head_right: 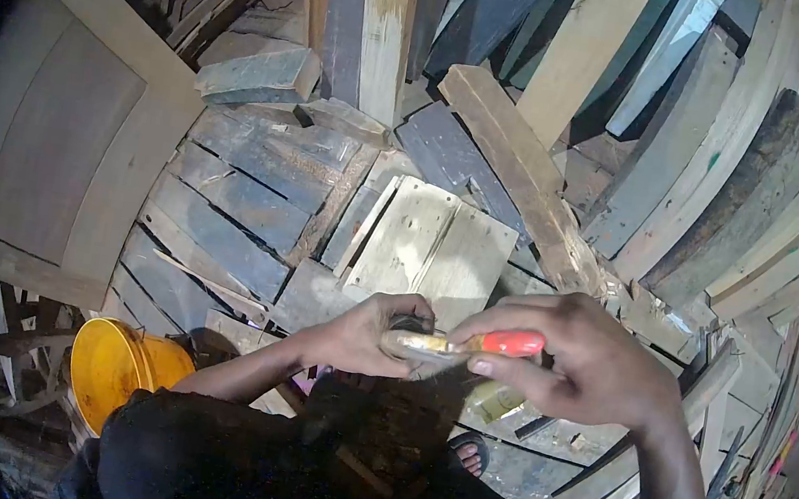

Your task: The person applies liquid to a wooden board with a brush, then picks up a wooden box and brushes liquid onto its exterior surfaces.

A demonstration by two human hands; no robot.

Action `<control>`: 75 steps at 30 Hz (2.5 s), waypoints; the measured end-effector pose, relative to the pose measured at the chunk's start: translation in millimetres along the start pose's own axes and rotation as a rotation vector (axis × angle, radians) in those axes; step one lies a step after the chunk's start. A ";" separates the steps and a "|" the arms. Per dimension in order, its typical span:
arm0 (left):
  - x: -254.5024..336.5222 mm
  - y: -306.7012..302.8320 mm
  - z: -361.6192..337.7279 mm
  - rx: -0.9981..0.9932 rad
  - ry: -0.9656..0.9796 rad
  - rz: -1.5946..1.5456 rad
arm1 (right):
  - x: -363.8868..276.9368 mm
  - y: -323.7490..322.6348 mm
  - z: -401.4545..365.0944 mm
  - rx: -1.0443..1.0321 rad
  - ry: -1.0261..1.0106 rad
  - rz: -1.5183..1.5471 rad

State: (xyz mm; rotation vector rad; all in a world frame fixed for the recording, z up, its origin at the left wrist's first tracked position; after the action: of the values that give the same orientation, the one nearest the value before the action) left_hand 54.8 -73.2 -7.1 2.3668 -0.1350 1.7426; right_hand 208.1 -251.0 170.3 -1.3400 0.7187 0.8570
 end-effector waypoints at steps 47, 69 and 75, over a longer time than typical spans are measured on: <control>-0.2 6.4 1.2 0.160 -0.096 -0.283 | 2.4 -29.9 -3.7 0.135 0.063 -0.031; -3.9 10.8 4.6 -0.047 -0.156 -0.025 | -38.6 -11.6 -8.3 -0.225 0.021 -0.461; 12.7 19.9 1.0 0.037 -0.104 -0.047 | -18.0 -4.6 1.6 0.231 0.068 -0.203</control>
State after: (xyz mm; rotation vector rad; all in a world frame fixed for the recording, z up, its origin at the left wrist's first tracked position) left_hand 55.8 -92.3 6.8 2.4670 -0.0620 1.6152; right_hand 202.7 -251.6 188.1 -1.2140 0.6981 0.5515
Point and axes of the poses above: each hand's wrist, its own z-axis towards the middle knuckle, its own y-axis out of the palm, x = y × z, the point moved 3 cm from there along z, towards the middle knuckle, and after that the axes turned 14 degrees about -y, right-handed, at the moved point
